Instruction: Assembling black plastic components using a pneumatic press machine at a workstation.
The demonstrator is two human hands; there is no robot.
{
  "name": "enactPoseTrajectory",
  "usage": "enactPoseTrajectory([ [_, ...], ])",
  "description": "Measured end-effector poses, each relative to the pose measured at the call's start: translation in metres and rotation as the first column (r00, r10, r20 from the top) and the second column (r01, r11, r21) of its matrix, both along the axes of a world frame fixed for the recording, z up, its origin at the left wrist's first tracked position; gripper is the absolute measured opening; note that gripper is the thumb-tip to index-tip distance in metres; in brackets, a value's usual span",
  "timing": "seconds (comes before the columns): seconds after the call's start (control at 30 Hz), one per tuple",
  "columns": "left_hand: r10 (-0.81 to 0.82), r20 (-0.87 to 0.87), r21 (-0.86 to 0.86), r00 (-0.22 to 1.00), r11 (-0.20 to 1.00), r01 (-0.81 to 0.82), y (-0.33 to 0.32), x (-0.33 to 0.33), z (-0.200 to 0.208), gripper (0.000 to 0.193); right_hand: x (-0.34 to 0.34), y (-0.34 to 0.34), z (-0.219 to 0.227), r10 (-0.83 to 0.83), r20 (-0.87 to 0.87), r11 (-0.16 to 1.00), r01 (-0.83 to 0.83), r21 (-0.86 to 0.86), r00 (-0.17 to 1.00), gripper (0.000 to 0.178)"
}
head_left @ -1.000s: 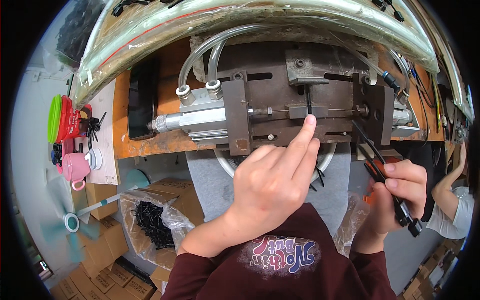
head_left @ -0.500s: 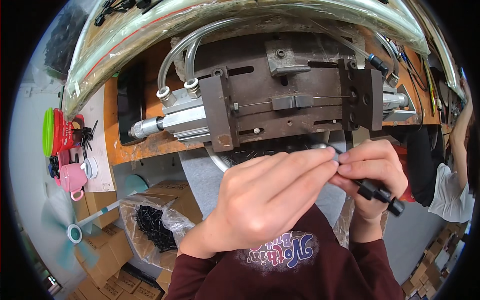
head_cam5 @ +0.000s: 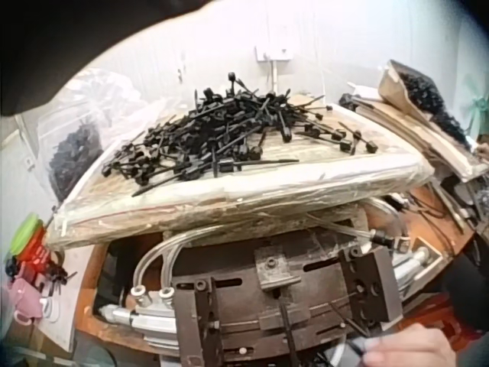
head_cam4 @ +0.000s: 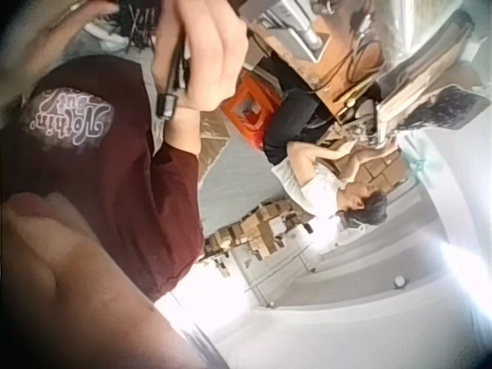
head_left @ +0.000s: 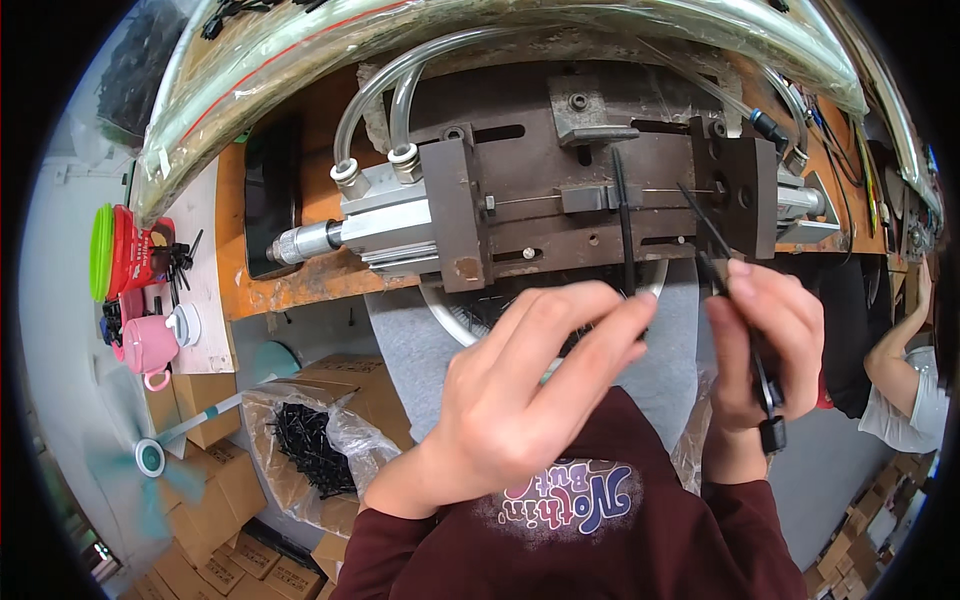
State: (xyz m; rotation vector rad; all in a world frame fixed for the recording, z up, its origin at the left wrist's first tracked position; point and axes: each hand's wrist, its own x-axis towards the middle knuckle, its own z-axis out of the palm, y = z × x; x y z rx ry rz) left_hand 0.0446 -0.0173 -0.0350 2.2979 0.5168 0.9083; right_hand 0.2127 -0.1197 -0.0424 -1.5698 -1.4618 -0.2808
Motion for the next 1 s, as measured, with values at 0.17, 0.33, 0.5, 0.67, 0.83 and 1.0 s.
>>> enactPoseTrajectory([
  [0.17,0.046,-0.048,0.220,0.998,0.975,-0.034,0.007,0.015,-0.023,0.031,-0.001,-0.005,-0.008,0.196,-0.445,0.980,-0.155,0.129,0.873,0.043],
  [0.33,0.088,-0.129,0.291,0.988,0.955,-0.047,0.012,0.020,-0.018,0.024,0.013,-0.019,-0.006,0.150,-0.426,0.988,-0.125,0.086,0.892,0.041],
  [0.5,0.103,-0.226,0.224,0.969,0.973,-0.051,0.009,0.017,-0.013,0.025,0.016,-0.019,0.002,0.148,-0.525,0.989,-0.112,0.100,0.838,0.029],
  [0.67,-0.055,-0.016,0.163,0.998,0.985,0.057,0.018,0.014,-0.013,0.029,0.014,-0.017,0.017,0.137,-0.469,0.955,-0.242,-0.170,0.872,0.025],
  [0.83,-0.278,0.069,-0.109,0.958,0.953,0.284,0.010,0.014,-0.003,0.029,0.010,-0.008,0.011,0.309,-0.535,0.919,-0.391,-0.043,0.786,0.032],
  [1.0,-0.190,0.137,-0.223,0.972,0.950,0.217,0.012,0.011,0.003,0.023,-0.011,-0.004,0.011,0.151,-0.913,0.978,-0.193,0.082,0.379,0.042],
])
